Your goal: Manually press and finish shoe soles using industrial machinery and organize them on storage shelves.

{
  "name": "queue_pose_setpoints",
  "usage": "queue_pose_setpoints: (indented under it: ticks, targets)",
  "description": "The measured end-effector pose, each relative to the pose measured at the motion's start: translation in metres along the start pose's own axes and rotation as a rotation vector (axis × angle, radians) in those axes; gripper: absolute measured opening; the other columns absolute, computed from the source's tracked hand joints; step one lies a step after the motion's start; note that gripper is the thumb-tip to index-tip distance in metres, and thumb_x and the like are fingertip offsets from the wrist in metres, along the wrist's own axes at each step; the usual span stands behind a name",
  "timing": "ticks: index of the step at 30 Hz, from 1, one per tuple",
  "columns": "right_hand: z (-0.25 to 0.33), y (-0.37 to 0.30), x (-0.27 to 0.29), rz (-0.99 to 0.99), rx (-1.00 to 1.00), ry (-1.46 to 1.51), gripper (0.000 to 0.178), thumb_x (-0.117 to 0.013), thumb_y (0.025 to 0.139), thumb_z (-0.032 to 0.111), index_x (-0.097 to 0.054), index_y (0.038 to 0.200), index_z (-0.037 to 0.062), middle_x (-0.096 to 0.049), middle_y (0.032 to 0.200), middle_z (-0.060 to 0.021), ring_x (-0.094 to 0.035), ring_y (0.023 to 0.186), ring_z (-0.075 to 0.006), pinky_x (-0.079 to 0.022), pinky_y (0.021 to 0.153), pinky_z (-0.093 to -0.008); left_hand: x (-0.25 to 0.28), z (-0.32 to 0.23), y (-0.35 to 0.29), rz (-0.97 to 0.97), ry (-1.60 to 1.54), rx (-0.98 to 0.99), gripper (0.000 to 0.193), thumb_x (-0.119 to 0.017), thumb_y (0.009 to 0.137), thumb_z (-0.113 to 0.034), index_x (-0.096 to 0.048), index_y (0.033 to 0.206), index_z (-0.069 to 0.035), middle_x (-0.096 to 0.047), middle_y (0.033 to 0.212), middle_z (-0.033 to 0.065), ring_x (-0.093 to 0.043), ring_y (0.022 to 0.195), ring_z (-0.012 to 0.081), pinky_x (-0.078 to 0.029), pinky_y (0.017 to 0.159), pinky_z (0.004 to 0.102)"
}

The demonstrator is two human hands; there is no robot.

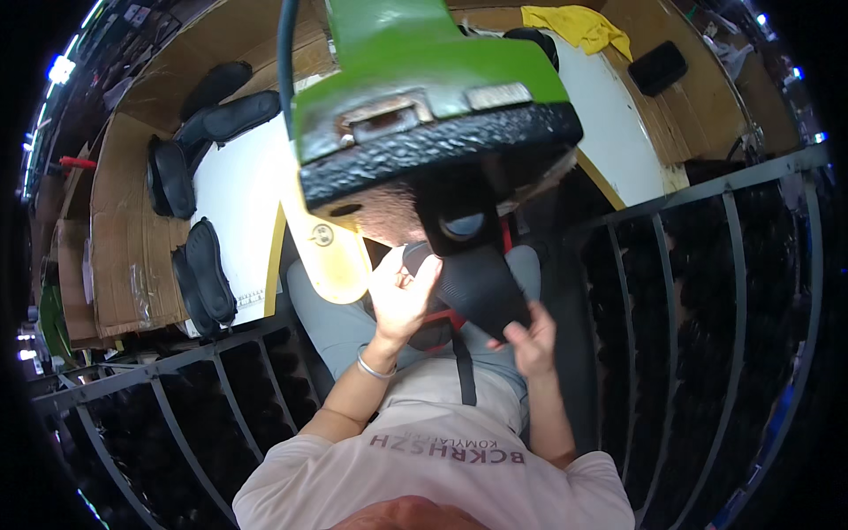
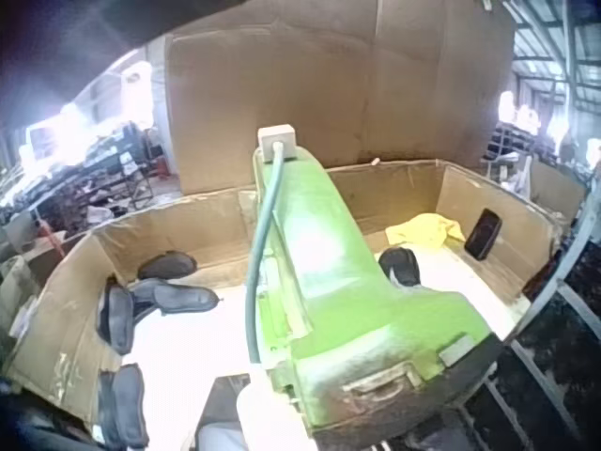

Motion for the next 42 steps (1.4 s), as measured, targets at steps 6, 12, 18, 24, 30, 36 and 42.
queue_pose_setpoints:
  ticks: [6, 12, 18, 24, 30, 36, 42]
  targets:
    - [0.078, 0.059, -0.012, -0.025, 0.226, -0.106, 0.029, -0.060, 0.081, 0.010, -0.047, 0.104, -0.0016, -0.058, 0.082, -0.0089, -0.056, 0.056, -0.0099, -0.044, 0.039, -0.0203, 0.026, 0.000, -0.003, 0.016, -0.138, 0.079, 0.028, -0.065, 0.078, 0.008, -0.054, 0.104, 0.003, -0.061, 0.093, 0.0087, -0.060, 0.085, 0.0117, -0.050, 0.075, 0.0223]
    - [0.080, 0.088, -0.051, 0.158, 0.207, -0.247, 0.031, -0.064, 0.080, 0.012, -0.048, 0.103, -0.0006, -0.058, 0.077, -0.0035, -0.049, 0.055, -0.0032, -0.037, 0.041, -0.0161, 0.061, -0.014, -0.007, -0.023, -0.278, 0.102, 0.032, -0.066, 0.077, 0.004, -0.056, 0.107, 0.008, -0.062, 0.101, 0.0109, -0.060, 0.090, 0.0150, -0.048, 0.082, 0.0269]
    - [0.062, 0.088, -0.094, 0.346, 0.223, -0.252, 0.038, -0.065, 0.079, 0.005, -0.045, 0.111, -0.0012, -0.060, 0.082, -0.0042, -0.050, 0.057, -0.0011, -0.037, 0.042, -0.0152, 0.100, 0.006, -0.029, -0.049, -0.357, 0.256, 0.018, -0.065, 0.079, 0.005, -0.054, 0.092, 0.001, -0.062, 0.090, 0.0076, -0.059, 0.086, 0.0122, -0.046, 0.078, 0.0240]
    - [0.062, 0.099, -0.113, 0.285, 0.450, -0.449, 0.033, -0.080, 0.066, 0.003, -0.057, 0.089, -0.0009, -0.061, 0.072, -0.0004, -0.051, 0.056, -0.0009, -0.041, 0.049, -0.0167, 0.059, 0.047, -0.071, 0.181, -0.265, 0.467, 0.034, -0.071, 0.077, 0.001, -0.056, 0.108, 0.003, -0.063, 0.105, 0.0106, -0.060, 0.094, 0.0149, -0.048, 0.086, 0.0286]
    - [0.083, 0.091, -0.108, 0.241, 0.531, -0.449, 0.026, -0.081, 0.066, 0.003, -0.057, 0.076, 0.0008, -0.061, 0.066, -0.0004, -0.050, 0.055, -0.0001, -0.038, 0.047, -0.0158, -0.010, 0.045, -0.074, 0.280, -0.202, 0.505, 0.028, -0.068, 0.080, 0.001, -0.058, 0.106, 0.002, -0.065, 0.100, 0.0078, -0.062, 0.087, 0.0128, -0.052, 0.078, 0.0279]
    - [0.095, 0.072, 0.009, -0.474, 0.759, -0.230, 0.020, -0.065, 0.085, 0.008, -0.046, 0.090, 0.0027, -0.050, 0.075, -0.0009, -0.047, 0.059, -0.0030, -0.038, 0.049, -0.0173, -0.055, 0.048, -0.051, 0.085, -0.963, 0.724, 0.023, -0.059, 0.089, -0.008, -0.047, 0.110, -0.007, -0.058, 0.114, 0.0111, -0.058, 0.105, 0.0212, -0.051, 0.085, 0.0368]
    - [0.058, 0.070, 0.031, -0.475, 0.628, -0.039, 0.018, -0.059, 0.089, 0.011, -0.046, 0.097, 0.0017, -0.053, 0.081, -0.0047, -0.054, 0.069, -0.0094, -0.047, 0.061, -0.0225, -0.147, 0.004, 0.009, 0.214, -0.762, 0.445, 0.046, -0.055, 0.090, -0.004, -0.034, 0.131, -0.008, -0.051, 0.120, 0.0064, -0.047, 0.114, 0.0152, -0.040, 0.093, 0.0292]
Point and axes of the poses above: each hand's wrist, its own y-axis towards the middle knuckle, its own x-axis out of the back of the hand, z = x × y, the point moved 5 cm from there along y, towards the middle knuckle
